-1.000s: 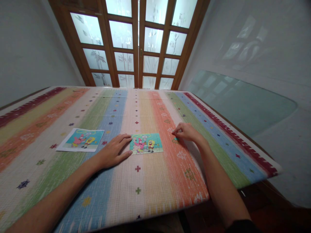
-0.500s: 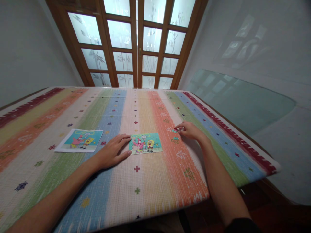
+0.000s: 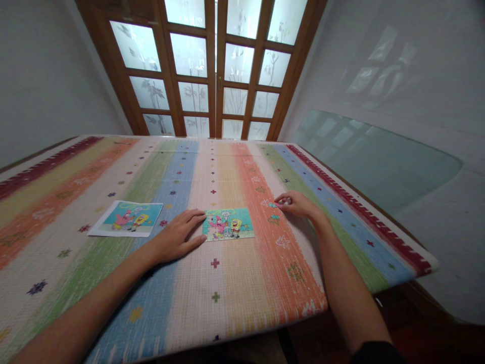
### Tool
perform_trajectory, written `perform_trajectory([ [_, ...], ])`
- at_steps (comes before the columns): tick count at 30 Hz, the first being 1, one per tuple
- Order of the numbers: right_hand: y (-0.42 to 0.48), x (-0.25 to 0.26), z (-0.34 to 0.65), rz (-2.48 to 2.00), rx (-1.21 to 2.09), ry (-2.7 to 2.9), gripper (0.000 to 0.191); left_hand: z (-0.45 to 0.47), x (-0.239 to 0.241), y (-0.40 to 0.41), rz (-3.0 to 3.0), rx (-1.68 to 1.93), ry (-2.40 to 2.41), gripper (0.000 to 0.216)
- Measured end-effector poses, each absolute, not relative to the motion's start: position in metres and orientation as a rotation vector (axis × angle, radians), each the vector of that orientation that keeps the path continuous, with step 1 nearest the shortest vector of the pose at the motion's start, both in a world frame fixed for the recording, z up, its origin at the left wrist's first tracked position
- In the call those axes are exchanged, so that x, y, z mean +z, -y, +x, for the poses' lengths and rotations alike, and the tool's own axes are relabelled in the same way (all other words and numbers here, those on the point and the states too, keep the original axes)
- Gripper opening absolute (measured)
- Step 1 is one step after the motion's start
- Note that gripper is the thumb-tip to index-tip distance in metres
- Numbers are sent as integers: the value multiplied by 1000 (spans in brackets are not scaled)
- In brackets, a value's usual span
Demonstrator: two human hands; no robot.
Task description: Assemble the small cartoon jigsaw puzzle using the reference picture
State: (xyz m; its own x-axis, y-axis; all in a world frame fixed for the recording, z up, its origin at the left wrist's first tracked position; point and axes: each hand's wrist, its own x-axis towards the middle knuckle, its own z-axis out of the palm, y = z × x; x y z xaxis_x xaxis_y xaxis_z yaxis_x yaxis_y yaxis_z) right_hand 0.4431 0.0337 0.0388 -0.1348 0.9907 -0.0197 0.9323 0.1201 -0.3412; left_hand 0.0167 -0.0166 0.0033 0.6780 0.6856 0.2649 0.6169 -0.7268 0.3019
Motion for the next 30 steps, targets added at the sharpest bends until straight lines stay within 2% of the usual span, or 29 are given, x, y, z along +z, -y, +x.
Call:
perform_trajectory([
  [5,-36,37,449,-1940,382,2191,9,16,4,16,2698,539,-1059,47],
  [13,-39,31,460,-1865,426,2146,18,16,4,16,2690,544,-1049,47],
  [15,-39,31,460,-1858,457,2145,14,16,3,16,2696,533,-1047,47],
  [19,-39,31,464,-1911,588,2041,7,16,3,16,2699,519,-1049,47],
  [23,-40,31,462,-1904,727,1815,15,16,2,15,2696,535,-1041,49],
  [27,-40,31,429,-1703,903,1634,27,15,2,15,2702,546,-1038,48],
  [30,-34,31,384,-1493,1084,1720,22,15,2,15,2711,561,-1031,47],
])
